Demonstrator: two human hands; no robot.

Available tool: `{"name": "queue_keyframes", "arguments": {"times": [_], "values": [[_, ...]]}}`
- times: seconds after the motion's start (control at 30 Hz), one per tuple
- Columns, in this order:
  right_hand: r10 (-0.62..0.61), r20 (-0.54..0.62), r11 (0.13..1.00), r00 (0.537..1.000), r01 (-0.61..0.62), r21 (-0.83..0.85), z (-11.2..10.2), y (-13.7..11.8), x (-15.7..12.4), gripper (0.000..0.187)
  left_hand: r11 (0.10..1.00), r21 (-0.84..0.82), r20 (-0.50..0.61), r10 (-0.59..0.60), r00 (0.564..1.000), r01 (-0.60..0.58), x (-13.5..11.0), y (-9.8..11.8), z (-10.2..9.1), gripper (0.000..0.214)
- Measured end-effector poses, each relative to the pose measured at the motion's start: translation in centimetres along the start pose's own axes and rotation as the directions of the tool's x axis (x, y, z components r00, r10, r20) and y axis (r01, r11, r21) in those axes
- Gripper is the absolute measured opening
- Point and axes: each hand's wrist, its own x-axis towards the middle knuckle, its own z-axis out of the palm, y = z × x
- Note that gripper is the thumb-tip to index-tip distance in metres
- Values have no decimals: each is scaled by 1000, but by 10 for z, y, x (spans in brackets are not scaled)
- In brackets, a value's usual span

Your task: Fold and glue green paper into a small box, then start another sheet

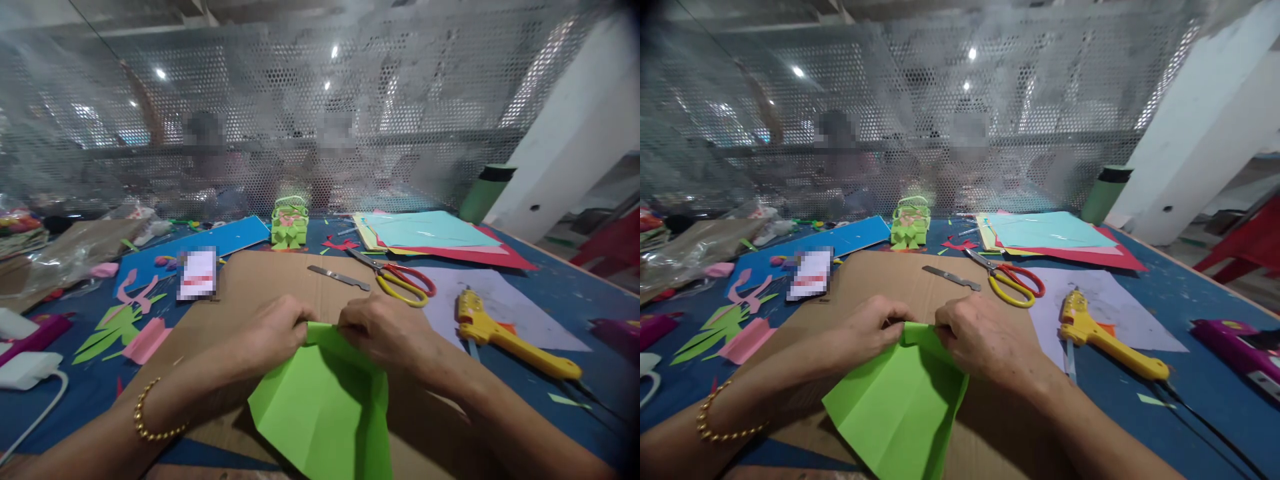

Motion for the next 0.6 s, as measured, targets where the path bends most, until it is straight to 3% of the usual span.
{"name": "queue_keyframes", "arguments": {"times": [0.33, 0.6], "values": [[27, 43, 999, 999, -28, 39, -5, 0, 0, 15, 999, 36, 102, -15, 995, 11, -4, 8, -9, 31], [-15, 68, 999, 998, 12, 49, -5, -1, 1, 16, 1000, 9, 83, 13, 996, -14, -5, 10, -10, 33]]}}
